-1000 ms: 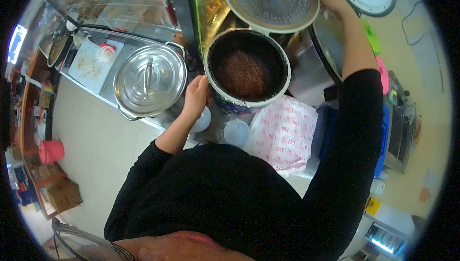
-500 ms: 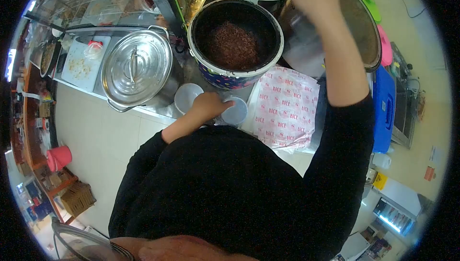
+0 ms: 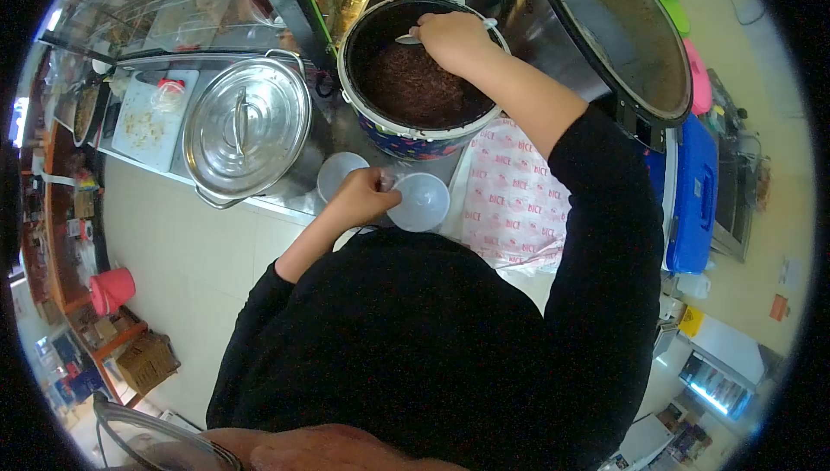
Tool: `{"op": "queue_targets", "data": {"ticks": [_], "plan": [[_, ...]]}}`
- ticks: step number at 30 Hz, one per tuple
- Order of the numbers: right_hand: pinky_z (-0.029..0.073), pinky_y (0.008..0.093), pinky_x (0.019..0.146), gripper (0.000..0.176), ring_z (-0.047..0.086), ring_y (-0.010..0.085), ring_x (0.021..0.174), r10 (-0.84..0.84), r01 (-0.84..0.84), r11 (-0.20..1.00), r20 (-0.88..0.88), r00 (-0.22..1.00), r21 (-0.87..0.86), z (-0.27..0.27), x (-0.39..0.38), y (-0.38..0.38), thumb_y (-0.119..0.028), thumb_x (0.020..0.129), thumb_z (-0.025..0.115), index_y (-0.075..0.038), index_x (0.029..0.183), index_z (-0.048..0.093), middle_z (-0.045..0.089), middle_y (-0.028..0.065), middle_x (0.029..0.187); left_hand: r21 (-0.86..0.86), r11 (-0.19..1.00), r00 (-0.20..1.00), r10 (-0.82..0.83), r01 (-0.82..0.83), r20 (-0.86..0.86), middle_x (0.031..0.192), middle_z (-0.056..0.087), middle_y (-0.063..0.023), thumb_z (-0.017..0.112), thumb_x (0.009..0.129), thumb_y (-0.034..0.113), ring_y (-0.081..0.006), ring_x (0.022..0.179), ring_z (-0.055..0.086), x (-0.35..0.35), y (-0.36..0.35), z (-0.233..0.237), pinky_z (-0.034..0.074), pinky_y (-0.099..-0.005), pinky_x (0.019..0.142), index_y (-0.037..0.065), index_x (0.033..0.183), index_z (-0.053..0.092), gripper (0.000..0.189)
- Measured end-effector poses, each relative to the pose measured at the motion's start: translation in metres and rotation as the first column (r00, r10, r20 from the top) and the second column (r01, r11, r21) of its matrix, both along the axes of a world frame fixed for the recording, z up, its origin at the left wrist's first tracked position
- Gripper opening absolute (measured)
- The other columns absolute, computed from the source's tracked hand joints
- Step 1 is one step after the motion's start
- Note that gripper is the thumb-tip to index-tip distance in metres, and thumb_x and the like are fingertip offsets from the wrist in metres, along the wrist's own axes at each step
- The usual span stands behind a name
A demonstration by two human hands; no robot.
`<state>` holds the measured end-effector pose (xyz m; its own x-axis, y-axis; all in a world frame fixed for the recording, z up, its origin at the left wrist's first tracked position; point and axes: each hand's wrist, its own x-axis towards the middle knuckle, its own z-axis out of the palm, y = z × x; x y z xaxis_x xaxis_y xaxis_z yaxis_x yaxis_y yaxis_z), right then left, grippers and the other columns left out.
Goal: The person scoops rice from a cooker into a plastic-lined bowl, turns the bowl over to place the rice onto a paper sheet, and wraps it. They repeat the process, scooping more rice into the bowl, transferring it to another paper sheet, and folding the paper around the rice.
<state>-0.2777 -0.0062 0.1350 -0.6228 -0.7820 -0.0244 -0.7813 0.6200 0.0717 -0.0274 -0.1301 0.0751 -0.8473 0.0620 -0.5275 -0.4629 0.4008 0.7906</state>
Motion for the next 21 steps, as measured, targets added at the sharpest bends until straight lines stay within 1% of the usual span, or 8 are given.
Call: {"op": "queue_targets", "data": {"ticks": [2, 5, 6, 9, 10, 14, 17, 21], "plan": [[0.056, 0.0440, 0.074, 0.032, 0.069, 0.0327, 0.088, -0.019, 0.012, 0.995, 0.066, 0.998, 0.099, -0.004, -0.004, -0.004, -0.013, 0.083, 0.063, -0.015, 0.113, 0.071, 0.071, 0.0154, 0.096, 0.255, 0.952, 0.985, 0.170, -0.172, 0.030, 0.081, 0.064, -0.0055, 0.074, 0.078, 0.019, -0.0129, 0.073, 0.058, 0.009, -0.012, -0.001, 0.048, -0.0298, 0.069, -0.002, 0.092, 0.064, 0.027], [0.056, 0.0439, 0.074, 0.033, 0.070, 0.0326, 0.088, 0.047, -0.070, 0.975, 0.112, 0.993, 0.210, -0.007, -0.005, 0.003, -0.010, 0.081, 0.063, -0.019, 0.112, 0.072, 0.071, 0.0143, 0.096, 0.464, 0.855, 0.960, 0.279, -0.231, -0.037, 0.093, 0.065, -0.0039, 0.076, 0.079, 0.026, -0.0120, 0.080, 0.061, 0.024, -0.030, 0.005, 0.049, -0.0273, 0.071, -0.003, 0.107, 0.059, 0.043], [0.056, 0.0439, 0.074, 0.035, 0.070, 0.0328, 0.088, 0.061, -0.086, 0.971, 0.121, 0.991, 0.221, -0.004, -0.003, 0.005, -0.010, 0.081, 0.062, -0.020, 0.112, 0.072, 0.071, 0.0141, 0.096, 0.539, 0.800, 0.948, 0.317, -0.263, -0.007, 0.104, 0.063, -0.0056, 0.076, 0.080, 0.024, -0.0143, 0.092, 0.061, 0.028, -0.032, 0.016, 0.049, -0.0289, 0.082, -0.004, 0.119, 0.055, 0.053], [0.056, 0.0441, 0.074, 0.039, 0.070, 0.0333, 0.088, 0.082, -0.122, 0.961, 0.163, 0.983, 0.250, 0.000, -0.001, 0.005, -0.007, 0.080, 0.061, -0.021, 0.113, 0.072, 0.071, 0.0145, 0.096, 0.672, 0.658, 0.905, 0.424, -0.339, 0.042, 0.109, 0.063, -0.0090, 0.074, 0.081, 0.024, -0.0169, 0.099, 0.061, 0.039, -0.033, 0.009, 0.048, -0.0326, 0.089, -0.004, 0.125, 0.054, 0.056], [0.056, 0.0443, 0.074, 0.040, 0.069, 0.0334, 0.088, 0.085, -0.130, 0.957, 0.177, 0.981, 0.259, 0.000, -0.001, 0.006, -0.006, 0.079, 0.060, -0.022, 0.114, 0.072, 0.071, 0.0147, 0.095, 0.731, 0.581, 0.927, 0.314, -0.358, 0.205, 0.114, 0.063, -0.0119, 0.071, 0.083, 0.028, -0.0215, 0.105, 0.061, 0.042, -0.040, 0.008, 0.047, -0.0370, 0.094, -0.002, 0.127, 0.054, 0.056], [0.056, 0.0444, 0.075, 0.044, 0.069, 0.0339, 0.088, 0.095, -0.147, 0.959, 0.215, 0.972, 0.242, -0.010, 0.000, 0.010, -0.004, 0.078, 0.059, -0.022, 0.115, 0.072, 0.071, 0.0153, 0.095, 0.688, 0.343, 0.765, 0.372, -0.640, 0.526, 0.118, 0.064, -0.0142, 0.063, 0.086, 0.039, -0.0278, 0.107, 0.064, 0.052, -0.040, -0.002, 0.050, -0.0411, 0.094, -0.001, 0.125, 0.057, 0.056], [0.056, 0.0441, 0.075, 0.047, 0.069, 0.0339, 0.089, 0.089, -0.156, 0.958, 0.270, 0.959, 0.239, -0.004, 0.006, 0.012, -0.003, 0.077, 0.058, -0.022, 0.117, 0.071, 0.071, 0.0163, 0.096, 0.751, 0.208, 0.761, 0.371, -0.627, 0.532, 0.118, 0.065, -0.0144, 0.060, 0.087, 0.043, -0.0281, 0.105, 0.065, 0.053, -0.044, -0.012, 0.051, -0.0419, 0.092, 0.000, 0.125, 0.057, 0.057], [0.056, 0.0431, 0.076, 0.051, 0.069, 0.0339, 0.091, 0.045, -0.134, 0.961, 0.344, 0.938, 0.241, -0.003, 0.003, 0.012, -0.001, 0.074, 0.057, -0.021, 0.118, 0.071, 0.071, 0.0175, 0.101, 0.794, 0.298, 0.828, 0.385, -0.530, 0.408, 0.125, 0.062, -0.0149, 0.055, 0.091, 0.052, -0.0282, 0.110, 0.063, 0.055, -0.050, -0.002, 0.051, -0.0421, 0.094, 0.001, 0.132, 0.052, 0.066]]}}
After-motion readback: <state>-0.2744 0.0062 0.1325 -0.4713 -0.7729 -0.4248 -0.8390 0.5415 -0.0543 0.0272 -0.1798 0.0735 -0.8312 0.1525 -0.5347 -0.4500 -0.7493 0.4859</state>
